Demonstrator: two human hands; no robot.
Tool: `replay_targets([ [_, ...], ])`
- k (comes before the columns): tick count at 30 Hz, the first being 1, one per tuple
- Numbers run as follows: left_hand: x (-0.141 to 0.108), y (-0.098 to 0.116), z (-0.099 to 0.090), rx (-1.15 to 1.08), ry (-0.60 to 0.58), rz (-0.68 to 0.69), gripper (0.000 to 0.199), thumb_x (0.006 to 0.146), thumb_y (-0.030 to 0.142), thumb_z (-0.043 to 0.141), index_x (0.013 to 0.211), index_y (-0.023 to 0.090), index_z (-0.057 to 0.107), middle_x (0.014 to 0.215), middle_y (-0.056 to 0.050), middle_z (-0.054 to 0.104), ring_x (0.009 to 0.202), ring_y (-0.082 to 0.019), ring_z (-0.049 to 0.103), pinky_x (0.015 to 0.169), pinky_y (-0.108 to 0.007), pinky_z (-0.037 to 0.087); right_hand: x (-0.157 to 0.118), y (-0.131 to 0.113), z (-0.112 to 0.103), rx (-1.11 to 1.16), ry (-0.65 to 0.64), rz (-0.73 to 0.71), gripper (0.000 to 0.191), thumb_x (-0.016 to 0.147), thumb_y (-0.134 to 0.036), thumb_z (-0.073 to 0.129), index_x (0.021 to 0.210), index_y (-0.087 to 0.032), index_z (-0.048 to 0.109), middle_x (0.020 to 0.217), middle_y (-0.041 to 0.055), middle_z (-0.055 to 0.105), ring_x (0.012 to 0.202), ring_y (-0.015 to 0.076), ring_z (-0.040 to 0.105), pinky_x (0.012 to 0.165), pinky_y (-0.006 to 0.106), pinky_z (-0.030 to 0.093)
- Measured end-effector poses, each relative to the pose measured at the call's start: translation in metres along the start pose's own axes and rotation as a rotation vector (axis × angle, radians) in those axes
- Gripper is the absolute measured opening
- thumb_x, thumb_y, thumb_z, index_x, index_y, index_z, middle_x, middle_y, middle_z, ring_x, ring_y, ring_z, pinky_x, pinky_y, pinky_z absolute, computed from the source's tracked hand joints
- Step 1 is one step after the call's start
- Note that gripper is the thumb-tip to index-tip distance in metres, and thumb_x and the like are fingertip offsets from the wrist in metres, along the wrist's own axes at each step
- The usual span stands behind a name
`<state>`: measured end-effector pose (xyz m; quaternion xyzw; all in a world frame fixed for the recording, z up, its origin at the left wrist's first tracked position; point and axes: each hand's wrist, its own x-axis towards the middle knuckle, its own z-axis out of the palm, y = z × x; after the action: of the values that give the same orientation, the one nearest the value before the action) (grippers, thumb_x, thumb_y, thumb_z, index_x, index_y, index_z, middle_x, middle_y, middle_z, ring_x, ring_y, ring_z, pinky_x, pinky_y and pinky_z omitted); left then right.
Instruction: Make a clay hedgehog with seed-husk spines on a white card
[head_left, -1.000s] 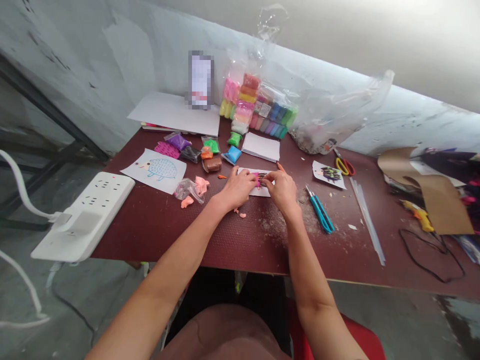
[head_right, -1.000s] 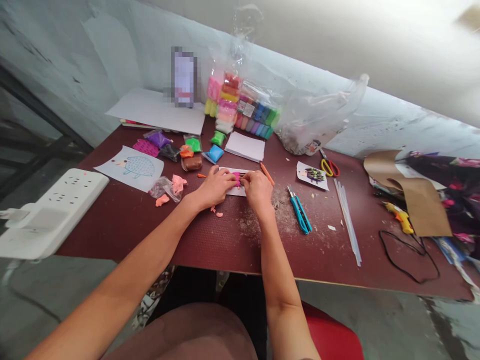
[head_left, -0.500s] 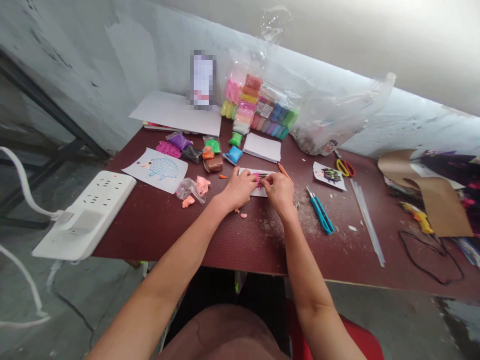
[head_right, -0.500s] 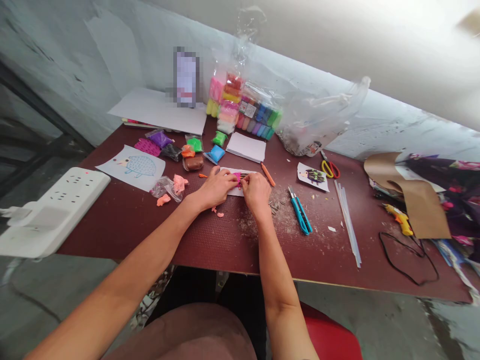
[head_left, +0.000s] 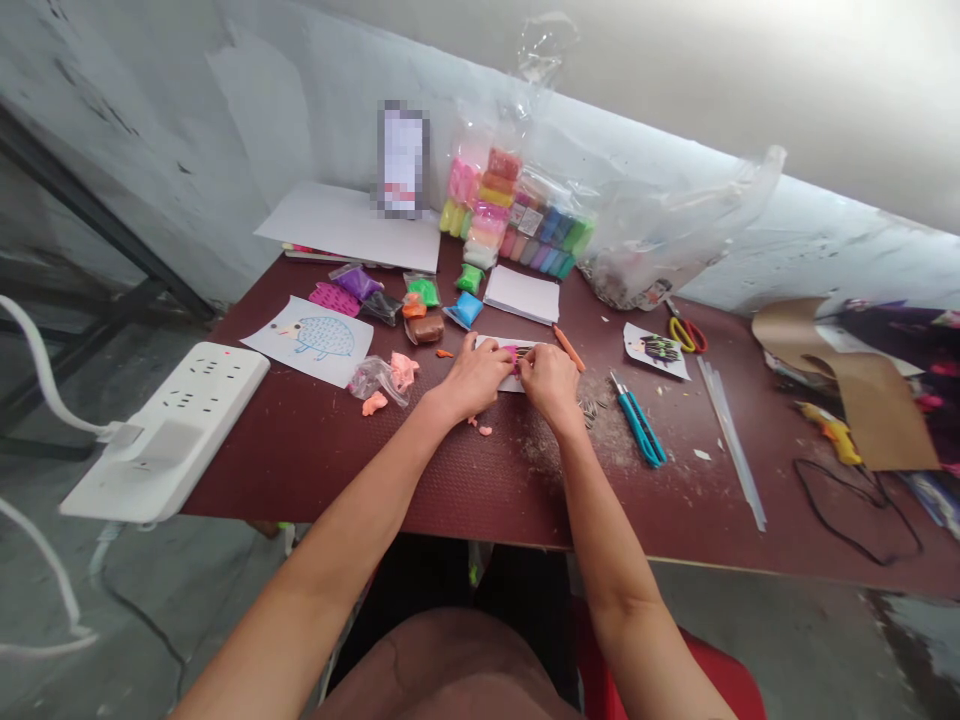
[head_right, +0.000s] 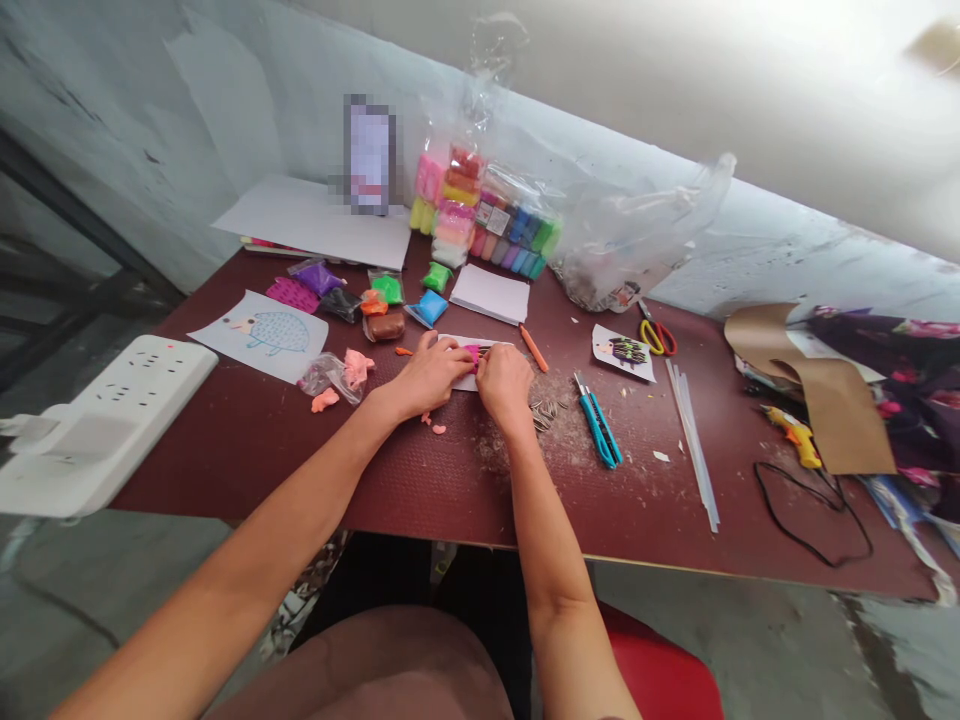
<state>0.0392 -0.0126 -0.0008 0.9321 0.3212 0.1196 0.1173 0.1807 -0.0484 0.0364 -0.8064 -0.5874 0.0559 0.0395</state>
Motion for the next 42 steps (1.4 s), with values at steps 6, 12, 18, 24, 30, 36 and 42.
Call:
replay_targets([
  [6,0.0,0.0,0.0,0.009,0.006,-0.002,0.043,0.088,0.0,0.052,0.117,0.022,0.075,0.132,-0.007,0.073,0.127,-0.028,0.056,0.116,-0.054,0.033,-0.001,0.001,0.001,0.059,0.025,0.006,0.022,0.098,-0.026,0.059,0.101,-0.018,0.079,0.111,0.0155,0.079,0.105,0.0283,0.073,0.087,0.035,0.052],
  [12,0.0,-0.001,-0.001,-0.007,0.003,-0.001,0.047,0.087,-0.001,0.052,0.118,0.025,0.077,0.135,-0.006,0.073,0.126,-0.028,0.056,0.117,-0.056,0.033,-0.002,0.031,-0.008,0.208,0.175,0.064,0.02,0.094,-0.032,0.065,0.1,-0.021,0.08,0.097,0.0096,0.081,0.091,0.0255,0.073,0.081,0.033,0.051],
  [18,0.0,-0.002,0.002,-0.019,0.018,-0.003,0.045,0.089,0.0,0.052,0.116,0.025,0.078,0.134,-0.006,0.073,0.125,-0.028,0.056,0.115,-0.055,0.034,-0.001,0.049,-0.003,0.211,0.087,0.095,0.013,0.085,-0.026,0.071,0.09,-0.024,0.083,0.093,0.0068,0.081,0.087,0.024,0.073,0.078,0.032,0.051],
  [24,0.0,0.0,0.0,-0.017,-0.008,-0.015,0.046,0.088,0.0,0.051,0.117,0.024,0.078,0.135,-0.007,0.072,0.125,-0.028,0.057,0.115,-0.055,0.034,0.002,0.04,0.006,0.195,0.0,0.028,0.018,0.089,-0.024,0.069,0.1,-0.023,0.082,0.104,0.0078,0.08,0.095,0.0224,0.072,0.082,0.03,0.049],
  [30,0.0,-0.001,0.002,-0.017,0.014,-0.008,0.044,0.088,0.001,0.052,0.116,0.025,0.077,0.133,-0.005,0.073,0.124,-0.028,0.056,0.113,-0.053,0.035,0.004,0.045,0.01,0.25,0.042,-0.013,0.013,0.086,-0.022,0.066,0.09,-0.02,0.079,0.097,0.0072,0.079,0.087,0.0208,0.07,0.078,0.03,0.047],
  [36,0.0,0.0,0.0,-0.022,0.003,-0.023,0.046,0.089,0.001,0.05,0.118,0.025,0.078,0.132,-0.007,0.073,0.123,-0.028,0.057,0.115,-0.055,0.033,0.002,0.051,0.005,0.367,0.061,0.01,0.008,0.079,-0.022,0.068,0.081,-0.021,0.075,0.084,0.0038,0.079,0.078,0.0202,0.068,0.074,0.03,0.046],
  [42,0.0,0.001,-0.001,-0.014,-0.002,-0.025,0.045,0.09,0.001,0.05,0.116,0.026,0.077,0.133,-0.006,0.073,0.123,-0.028,0.057,0.115,-0.053,0.034,0.001,0.048,0.005,0.442,0.105,0.021,0.018,0.083,-0.023,0.062,0.088,-0.02,0.08,0.085,0.0057,0.08,0.079,0.0214,0.071,0.077,0.031,0.049],
])
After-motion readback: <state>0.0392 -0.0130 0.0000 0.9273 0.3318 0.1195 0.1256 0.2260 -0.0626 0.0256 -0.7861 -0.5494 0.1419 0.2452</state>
